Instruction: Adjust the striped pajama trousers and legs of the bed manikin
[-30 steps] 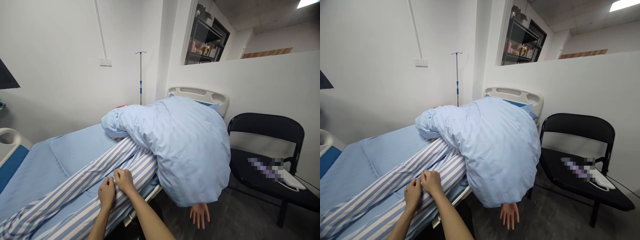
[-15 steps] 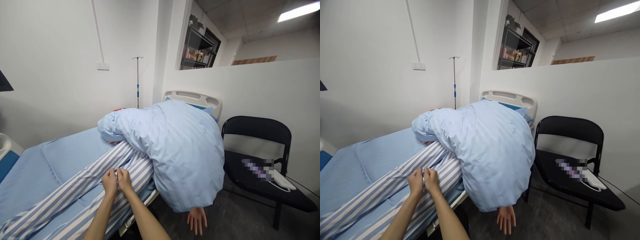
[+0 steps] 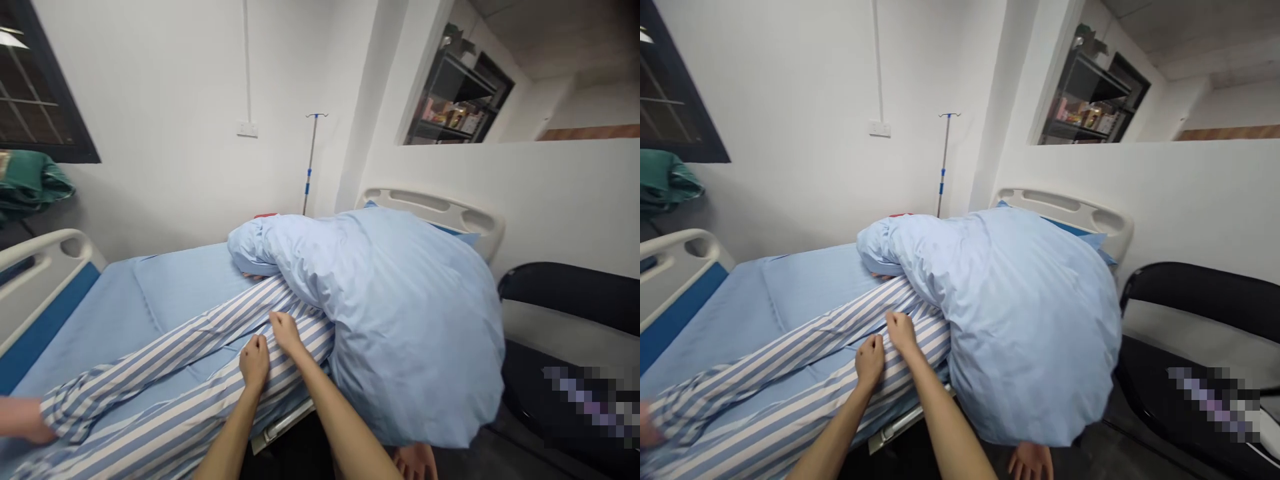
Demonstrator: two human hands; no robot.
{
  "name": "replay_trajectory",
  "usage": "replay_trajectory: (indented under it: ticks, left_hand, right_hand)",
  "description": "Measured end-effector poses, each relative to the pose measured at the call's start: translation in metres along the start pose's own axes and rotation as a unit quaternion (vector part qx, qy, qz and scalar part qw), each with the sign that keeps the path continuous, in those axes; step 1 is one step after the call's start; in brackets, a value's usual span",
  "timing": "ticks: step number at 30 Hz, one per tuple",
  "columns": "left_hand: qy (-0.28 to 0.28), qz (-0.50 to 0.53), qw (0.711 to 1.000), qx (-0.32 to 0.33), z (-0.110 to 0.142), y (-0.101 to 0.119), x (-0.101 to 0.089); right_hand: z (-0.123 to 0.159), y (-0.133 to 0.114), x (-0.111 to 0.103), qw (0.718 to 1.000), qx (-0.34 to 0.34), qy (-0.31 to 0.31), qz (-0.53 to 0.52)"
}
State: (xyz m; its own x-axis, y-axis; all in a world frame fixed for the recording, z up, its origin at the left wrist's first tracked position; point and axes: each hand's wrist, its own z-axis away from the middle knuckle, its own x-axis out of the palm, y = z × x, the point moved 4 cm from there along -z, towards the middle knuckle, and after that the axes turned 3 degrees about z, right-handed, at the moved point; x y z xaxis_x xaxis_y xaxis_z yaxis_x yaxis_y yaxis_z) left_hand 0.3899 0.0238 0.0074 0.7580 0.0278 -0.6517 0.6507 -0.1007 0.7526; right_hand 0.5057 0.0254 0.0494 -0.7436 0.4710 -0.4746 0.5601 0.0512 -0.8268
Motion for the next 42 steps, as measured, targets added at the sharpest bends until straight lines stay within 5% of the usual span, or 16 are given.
replay_trajectory:
  ticks: [5, 9, 15, 21, 28, 31, 36, 42]
  left_hand:
    - [-0.002, -0.006, 1.000, -0.022, 0.005, -0.004, 0.003]
    - [-0.009, -0.007, 0.999, -0.036, 0.004, -0.007, 0.008]
    - [-0.030, 0.016, 0.999, -0.009, 0.004, -0.020, -0.004]
    - [-0.001, -0.003, 1.000, 0.006, 0.012, -0.082, -0.074]
    - [0.067, -0.061, 0.995, -0.038, 0.024, -0.199, -0.212]
    - [0.081, -0.134, 0.985, -0.067, 0.026, -0.237, -0.255]
    - [0.041, -0.271, 0.958, -0.080, 0.027, -0.249, -0.261]
    - [0.044, -0.288, 0.950, -0.108, 0.026, -0.243, -0.251]
  right_hand:
    - [-0.006, 0.021, -0.022, 0.997, -0.010, 0.017, 0.079]
    - [0.004, 0.042, -0.012, 0.958, -0.009, -0.008, 0.287]
    - [0.009, 0.040, -0.007, 0.923, -0.008, -0.027, 0.384]
    - [0.011, 0.037, -0.005, 0.908, -0.001, -0.042, 0.416]
    - [0.012, 0.041, -0.003, 0.904, -0.013, -0.040, 0.425]
    - [0.011, 0.043, -0.003, 0.904, -0.012, -0.041, 0.426]
    - [0.011, 0.040, -0.001, 0.899, 0.001, -0.052, 0.436]
    - [0.010, 0.039, -0.003, 0.912, 0.030, -0.055, 0.405]
